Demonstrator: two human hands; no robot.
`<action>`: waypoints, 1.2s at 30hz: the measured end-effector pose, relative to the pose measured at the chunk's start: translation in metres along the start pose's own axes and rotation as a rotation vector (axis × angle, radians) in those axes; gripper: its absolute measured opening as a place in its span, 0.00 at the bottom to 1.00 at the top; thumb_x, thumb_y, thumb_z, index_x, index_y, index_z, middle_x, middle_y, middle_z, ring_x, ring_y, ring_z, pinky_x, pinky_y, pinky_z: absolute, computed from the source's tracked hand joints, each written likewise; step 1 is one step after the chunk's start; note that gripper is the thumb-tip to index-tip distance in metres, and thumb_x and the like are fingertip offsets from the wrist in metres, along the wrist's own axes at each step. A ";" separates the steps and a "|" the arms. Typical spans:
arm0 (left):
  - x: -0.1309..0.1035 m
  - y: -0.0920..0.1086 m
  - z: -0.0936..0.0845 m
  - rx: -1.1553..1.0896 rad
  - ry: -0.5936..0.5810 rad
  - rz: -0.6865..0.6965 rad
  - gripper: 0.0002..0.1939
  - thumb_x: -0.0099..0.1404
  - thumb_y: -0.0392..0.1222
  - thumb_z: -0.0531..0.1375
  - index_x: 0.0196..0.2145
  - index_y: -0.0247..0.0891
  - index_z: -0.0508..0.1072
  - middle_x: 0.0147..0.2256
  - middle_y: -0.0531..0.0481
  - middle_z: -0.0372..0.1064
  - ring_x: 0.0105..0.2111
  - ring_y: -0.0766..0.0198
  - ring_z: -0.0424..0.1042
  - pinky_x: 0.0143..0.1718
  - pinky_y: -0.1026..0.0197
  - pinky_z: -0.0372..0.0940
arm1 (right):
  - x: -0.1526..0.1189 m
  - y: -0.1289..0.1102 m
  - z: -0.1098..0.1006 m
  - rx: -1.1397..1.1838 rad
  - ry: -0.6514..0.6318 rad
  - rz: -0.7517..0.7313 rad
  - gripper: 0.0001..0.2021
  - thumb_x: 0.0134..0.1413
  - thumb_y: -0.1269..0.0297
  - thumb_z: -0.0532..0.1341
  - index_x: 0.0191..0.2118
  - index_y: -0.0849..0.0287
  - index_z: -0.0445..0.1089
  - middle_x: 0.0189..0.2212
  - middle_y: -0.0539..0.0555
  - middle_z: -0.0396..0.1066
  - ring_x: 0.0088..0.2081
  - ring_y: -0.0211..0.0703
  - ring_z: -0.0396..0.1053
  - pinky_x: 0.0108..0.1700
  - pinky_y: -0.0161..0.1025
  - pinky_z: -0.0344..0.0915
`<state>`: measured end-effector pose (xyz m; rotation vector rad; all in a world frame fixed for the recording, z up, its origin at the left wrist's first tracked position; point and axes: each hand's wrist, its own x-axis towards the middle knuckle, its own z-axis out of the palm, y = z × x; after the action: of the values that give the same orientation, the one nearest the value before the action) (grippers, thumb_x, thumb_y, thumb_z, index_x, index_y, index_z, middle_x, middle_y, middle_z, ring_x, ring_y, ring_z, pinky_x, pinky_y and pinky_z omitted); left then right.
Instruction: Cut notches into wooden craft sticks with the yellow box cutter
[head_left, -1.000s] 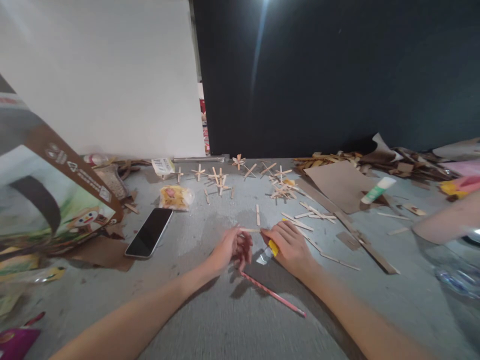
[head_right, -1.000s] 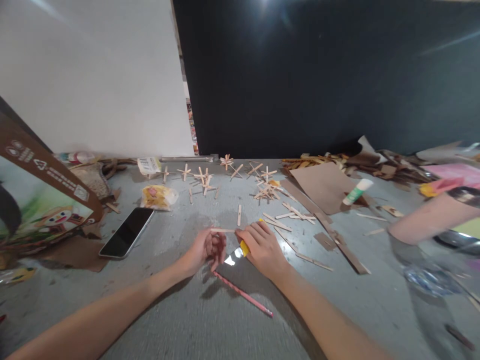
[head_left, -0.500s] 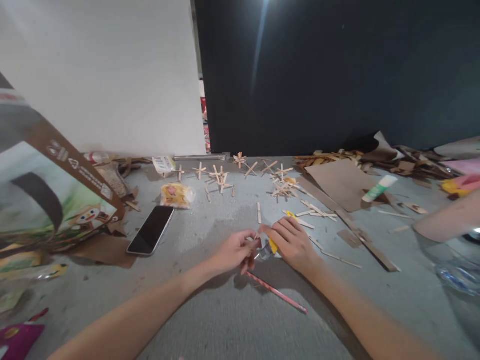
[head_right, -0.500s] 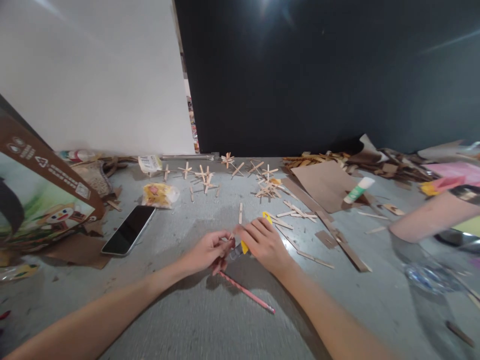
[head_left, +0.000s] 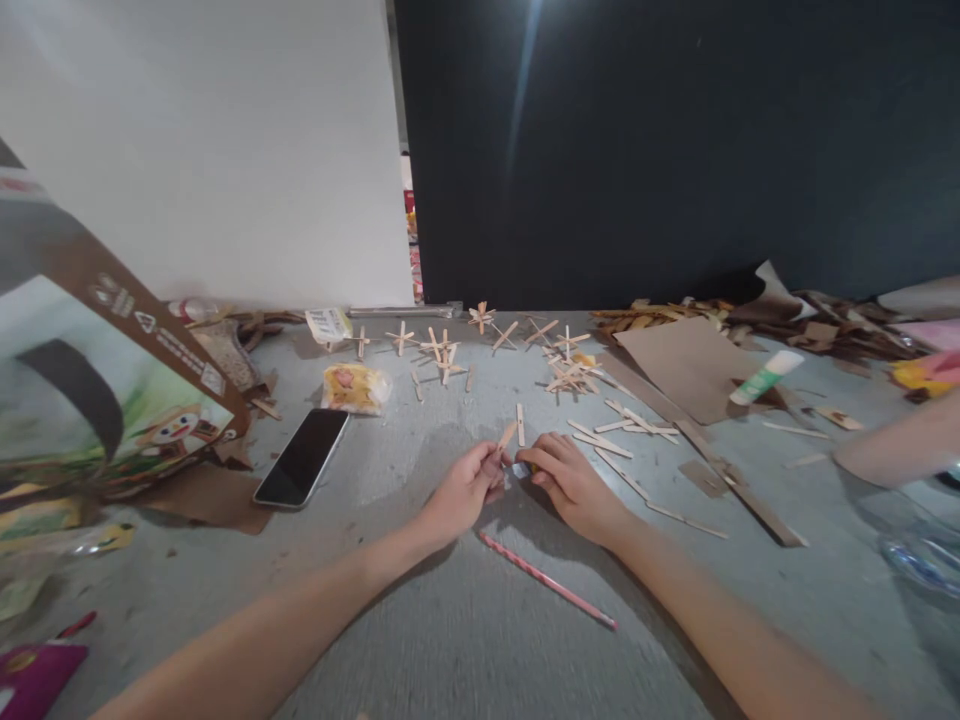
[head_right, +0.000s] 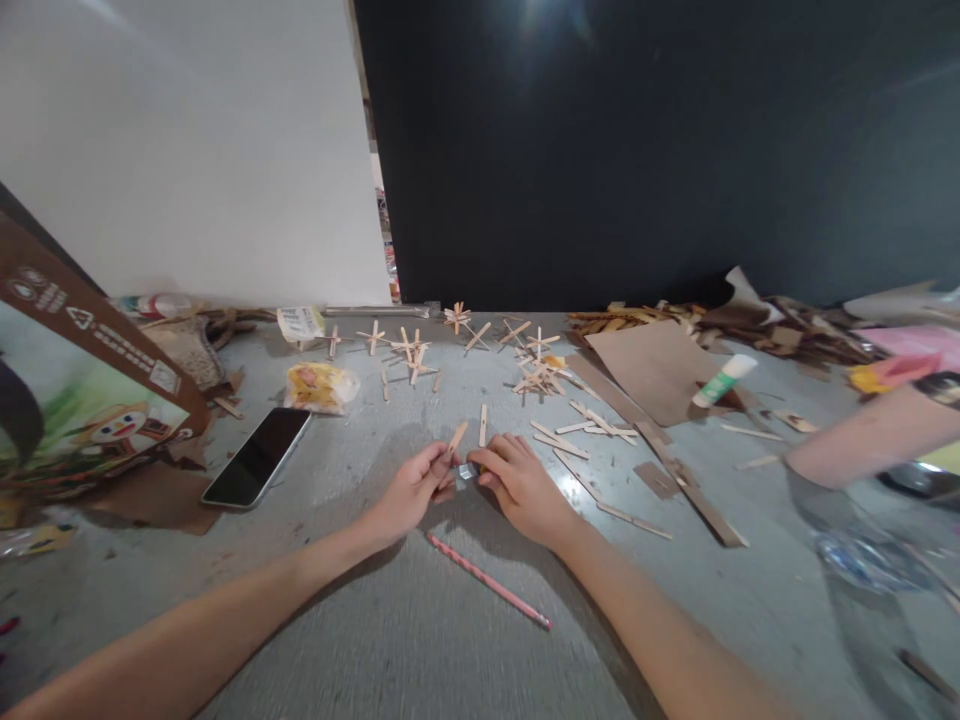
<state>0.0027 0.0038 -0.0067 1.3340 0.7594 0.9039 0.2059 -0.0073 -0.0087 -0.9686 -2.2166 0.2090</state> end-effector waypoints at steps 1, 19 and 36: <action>0.000 0.000 0.000 0.018 0.002 0.011 0.32 0.64 0.74 0.57 0.37 0.39 0.64 0.23 0.61 0.52 0.23 0.70 0.54 0.26 0.64 0.52 | 0.000 0.001 0.000 0.003 -0.004 0.007 0.19 0.77 0.54 0.44 0.49 0.54 0.70 0.36 0.57 0.69 0.39 0.52 0.65 0.43 0.48 0.63; -0.003 0.000 -0.003 -0.012 -0.137 -0.051 0.26 0.68 0.67 0.58 0.35 0.38 0.67 0.20 0.59 0.61 0.17 0.70 0.61 0.22 0.64 0.52 | 0.000 0.002 0.000 0.086 0.050 0.010 0.21 0.77 0.52 0.42 0.45 0.54 0.69 0.35 0.56 0.70 0.38 0.51 0.66 0.43 0.46 0.61; -0.003 -0.001 -0.004 -0.031 -0.164 -0.041 0.28 0.66 0.69 0.59 0.34 0.38 0.67 0.20 0.61 0.55 0.18 0.71 0.54 0.22 0.64 0.49 | 0.000 0.002 -0.001 0.090 0.027 0.039 0.23 0.76 0.50 0.41 0.46 0.54 0.69 0.36 0.57 0.70 0.39 0.51 0.66 0.43 0.47 0.62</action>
<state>-0.0025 0.0031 -0.0085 1.3425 0.6409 0.7614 0.2075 -0.0065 -0.0088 -0.9603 -2.1466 0.3093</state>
